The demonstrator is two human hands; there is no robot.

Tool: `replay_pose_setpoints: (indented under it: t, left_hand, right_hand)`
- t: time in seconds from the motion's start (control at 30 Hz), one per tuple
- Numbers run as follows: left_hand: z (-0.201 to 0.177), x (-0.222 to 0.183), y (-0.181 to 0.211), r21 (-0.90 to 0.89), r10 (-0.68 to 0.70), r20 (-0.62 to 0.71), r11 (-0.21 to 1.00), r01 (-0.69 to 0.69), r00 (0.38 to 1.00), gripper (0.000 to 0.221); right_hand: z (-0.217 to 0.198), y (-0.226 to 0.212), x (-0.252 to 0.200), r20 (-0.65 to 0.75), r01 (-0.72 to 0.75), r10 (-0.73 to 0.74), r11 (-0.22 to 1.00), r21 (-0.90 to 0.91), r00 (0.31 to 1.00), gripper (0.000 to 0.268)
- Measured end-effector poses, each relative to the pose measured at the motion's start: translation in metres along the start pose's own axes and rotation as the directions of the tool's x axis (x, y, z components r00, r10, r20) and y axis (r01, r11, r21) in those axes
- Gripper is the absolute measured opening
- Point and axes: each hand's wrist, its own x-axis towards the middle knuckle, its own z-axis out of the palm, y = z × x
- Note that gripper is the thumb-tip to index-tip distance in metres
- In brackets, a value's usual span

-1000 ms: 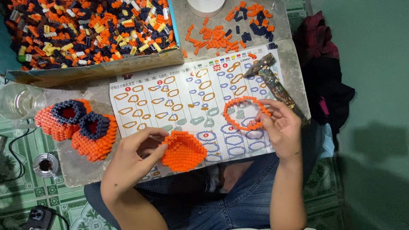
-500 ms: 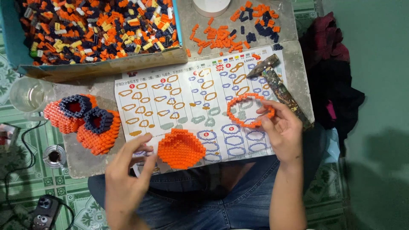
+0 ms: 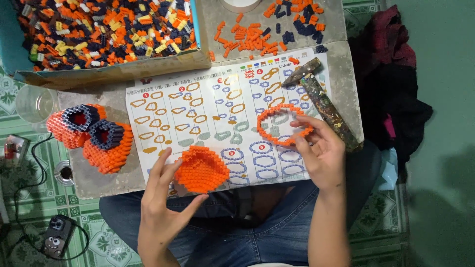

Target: The person assembles a 3D model using small interlocking plastic blocks and a small hammer while following a printed instruction sheet.

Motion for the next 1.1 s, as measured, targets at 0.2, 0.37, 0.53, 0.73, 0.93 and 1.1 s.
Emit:
replay_pose_setpoints:
  t: [0.2,0.37,0.53,0.73,0.93,1.1]
  left_hand:
    - [0.001,0.004,-0.007,0.016,0.011,0.049,1.0,-0.012,0.999,0.094]
    - [-0.001,-0.002,-0.014,-0.034,-0.057,0.055,0.998,0.059,0.997,0.068]
    - [-0.007,-0.013,-0.033,-0.208,-0.053,0.063,0.976,0.065,0.997,0.059]
    - [-0.011,-0.014,-0.043,-0.318,-0.063,0.082,0.944,0.086,0.995,0.079]
    - [-0.006,-0.011,-0.029,-0.256,-0.148,0.019,0.955,0.148,0.989,0.084]
    - [0.001,-0.01,-0.024,-0.223,-0.158,-0.032,0.964,0.147,0.987,0.083]
  right_hand:
    - [-0.003,0.002,-0.003,0.01,-0.004,0.004,1.0,0.011,1.0,0.049]
    - [-0.003,0.001,-0.004,0.01,-0.011,0.011,1.0,0.009,1.0,0.048]
    - [-0.003,0.0,-0.005,0.008,-0.007,0.007,1.0,-0.014,1.0,0.047]
    - [-0.002,-0.001,-0.005,0.003,-0.013,0.013,0.999,-0.03,1.0,0.047]
    - [-0.002,-0.001,-0.005,0.003,-0.006,0.006,0.999,-0.033,1.0,0.048]
    - [-0.001,-0.003,-0.005,-0.002,-0.01,0.009,0.999,-0.053,1.0,0.047]
